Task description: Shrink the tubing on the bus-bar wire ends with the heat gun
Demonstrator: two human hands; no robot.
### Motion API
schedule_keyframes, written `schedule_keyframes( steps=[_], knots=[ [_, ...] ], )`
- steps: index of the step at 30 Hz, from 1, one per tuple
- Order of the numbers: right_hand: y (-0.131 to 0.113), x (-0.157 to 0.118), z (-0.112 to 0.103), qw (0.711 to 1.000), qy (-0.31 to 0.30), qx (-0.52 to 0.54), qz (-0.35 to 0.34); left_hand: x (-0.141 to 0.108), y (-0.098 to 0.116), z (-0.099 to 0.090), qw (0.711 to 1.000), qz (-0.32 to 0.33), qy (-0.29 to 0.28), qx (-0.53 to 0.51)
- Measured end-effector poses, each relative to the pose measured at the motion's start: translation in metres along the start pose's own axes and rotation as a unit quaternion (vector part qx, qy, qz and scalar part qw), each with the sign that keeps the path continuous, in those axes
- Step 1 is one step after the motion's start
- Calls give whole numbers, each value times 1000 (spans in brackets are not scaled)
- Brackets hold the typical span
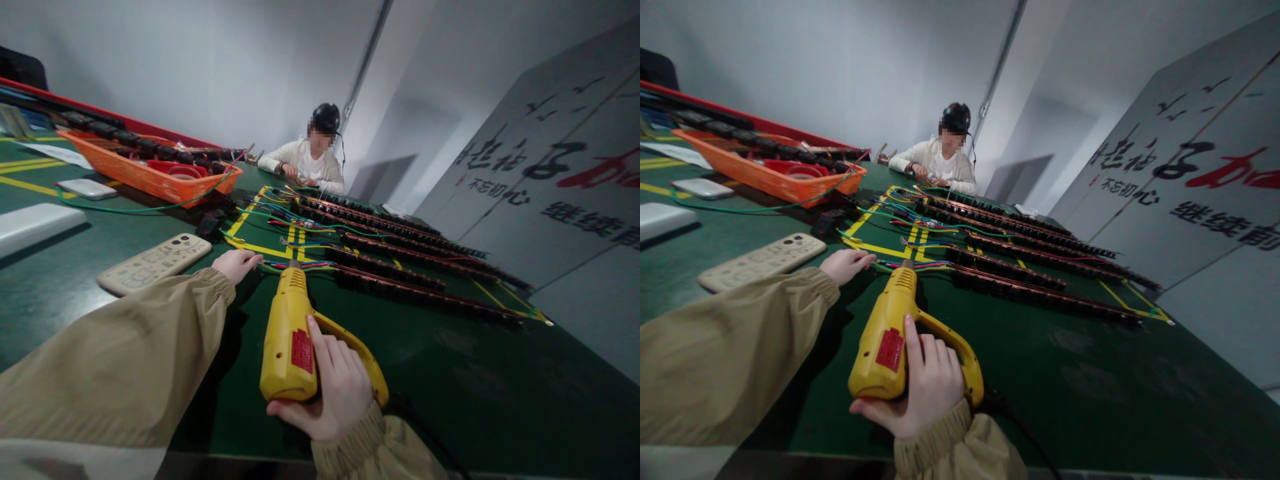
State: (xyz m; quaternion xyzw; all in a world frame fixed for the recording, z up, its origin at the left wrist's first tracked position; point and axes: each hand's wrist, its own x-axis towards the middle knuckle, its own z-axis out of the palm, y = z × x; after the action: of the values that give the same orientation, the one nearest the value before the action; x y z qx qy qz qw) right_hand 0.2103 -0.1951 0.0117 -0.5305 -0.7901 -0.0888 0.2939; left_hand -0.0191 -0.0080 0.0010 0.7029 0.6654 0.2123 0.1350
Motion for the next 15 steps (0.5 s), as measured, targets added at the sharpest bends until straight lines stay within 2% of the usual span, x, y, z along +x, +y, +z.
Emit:
schedule_keyframes(
  steps=[6,11,15],
  knots=[
    [-11,20,7,997,-53,22,-42,11,-1,3,1000,-19,12,-12],
    [-12,23,10,997,-50,34,-51,26,5,4,997,-60,39,-19],
    [-15,24,15,997,-44,44,-39,32,6,5,996,-63,52,-39]
  ],
)
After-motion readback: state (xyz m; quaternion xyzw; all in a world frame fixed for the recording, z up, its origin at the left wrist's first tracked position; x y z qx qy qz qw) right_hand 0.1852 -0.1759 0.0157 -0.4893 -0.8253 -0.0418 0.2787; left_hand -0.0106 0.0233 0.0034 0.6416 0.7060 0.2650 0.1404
